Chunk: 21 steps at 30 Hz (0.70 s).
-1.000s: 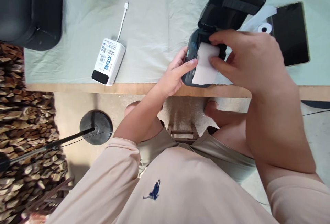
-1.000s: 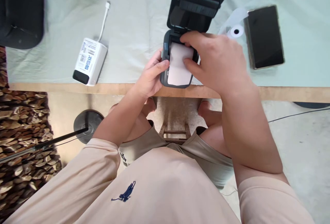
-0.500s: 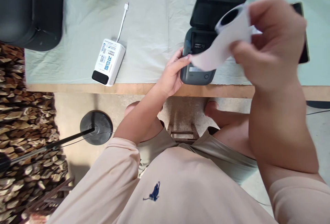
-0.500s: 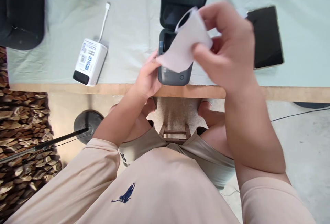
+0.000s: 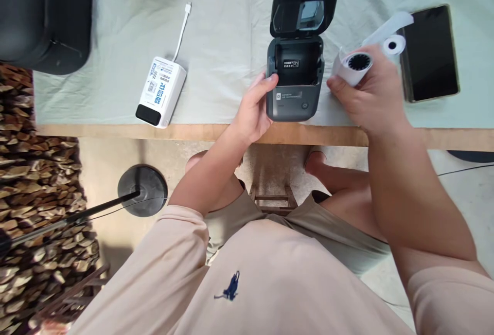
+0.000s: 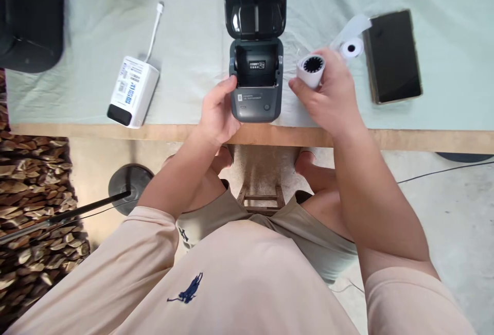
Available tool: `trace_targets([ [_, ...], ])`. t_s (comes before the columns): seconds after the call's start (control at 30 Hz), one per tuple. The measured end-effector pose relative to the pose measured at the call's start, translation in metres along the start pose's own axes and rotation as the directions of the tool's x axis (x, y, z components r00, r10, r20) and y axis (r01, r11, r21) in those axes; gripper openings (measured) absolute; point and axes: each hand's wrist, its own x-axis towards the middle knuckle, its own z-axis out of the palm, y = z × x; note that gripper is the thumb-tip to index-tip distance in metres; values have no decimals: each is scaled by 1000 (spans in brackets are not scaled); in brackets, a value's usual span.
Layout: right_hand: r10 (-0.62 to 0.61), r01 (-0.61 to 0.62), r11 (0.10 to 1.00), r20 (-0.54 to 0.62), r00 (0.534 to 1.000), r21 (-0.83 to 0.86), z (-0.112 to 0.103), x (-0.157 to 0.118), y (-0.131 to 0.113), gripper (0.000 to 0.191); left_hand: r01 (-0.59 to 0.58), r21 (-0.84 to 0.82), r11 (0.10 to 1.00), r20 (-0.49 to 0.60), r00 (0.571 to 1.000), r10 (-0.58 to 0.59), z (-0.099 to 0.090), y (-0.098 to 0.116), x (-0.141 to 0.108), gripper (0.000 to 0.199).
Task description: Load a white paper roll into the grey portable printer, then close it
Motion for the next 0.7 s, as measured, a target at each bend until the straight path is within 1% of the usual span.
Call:
trace_targets([
  [0.07,-81,83,974,20,997,-210,-2,-2,-3,39,11,-30,999,-31,999,-12,0,-1,0,24],
  [0.1,-98,101,953,23,995,-286,-3,-3,-4,42,17,-51,999,-50,999,-20,0,-1,0,21],
  [0.13,-100,99,936,15,995,-337,-4,-4,-4,45,19,-67,998,-63,998,-23,1,-1,0,21],
  [0.2,-78,76,914,9,997,-398,-3,-4,-3,53,26,-56,998,-45,999,-28,1,-1,0,29],
  [0.27,-42,53,910,35,998,-412,-2,-5,-2,61,4,-11,1000,-21,1000,-5,1,-1,0,34],
  [0.33,-23,49,921,72,997,-388,0,-6,-1,74,-19,35,999,-6,1000,19,0,-1,1,36],
  [0.4,-36,62,938,82,996,-342,0,-9,-5,90,-13,61,998,5,1000,12,-2,-1,3,37],
  [0.43,-61,80,944,67,996,-319,-1,-10,-7,91,-10,66,998,11,1000,9,-3,-1,3,37],
  [0.47,-100,103,949,26,995,-300,-2,-12,-11,86,-5,68,998,19,1000,4,-4,-2,4,38],
  [0.5,-144,127,951,-39,989,-282,-4,-14,-14,73,-4,62,998,23,1000,3,-4,-2,4,38],
  [0.53,-189,152,951,-116,975,-269,-7,-14,-16,55,-7,51,999,22,1000,6,-4,-2,4,37],
  [0.57,-233,174,949,-209,950,-264,-11,-14,-18,39,-13,39,999,14,1000,12,-4,-2,4,35],
  [0.6,-268,189,946,-304,914,-265,-16,-12,-17,27,-12,33,999,5,1000,12,-4,-2,4,34],
  [0.63,-289,192,942,-378,879,-276,-21,-9,-15,23,-10,31,999,-5,1000,10,-3,-2,4,32],
  [0.67,-298,183,939,-421,857,-293,-26,-5,-10,25,-13,32,999,-16,1000,13,-2,-2,4,29],
  [0.7,-288,156,937,-439,851,-313,-31,1,-4,30,-18,38,999,-27,999,19,-2,-2,3,26],
])
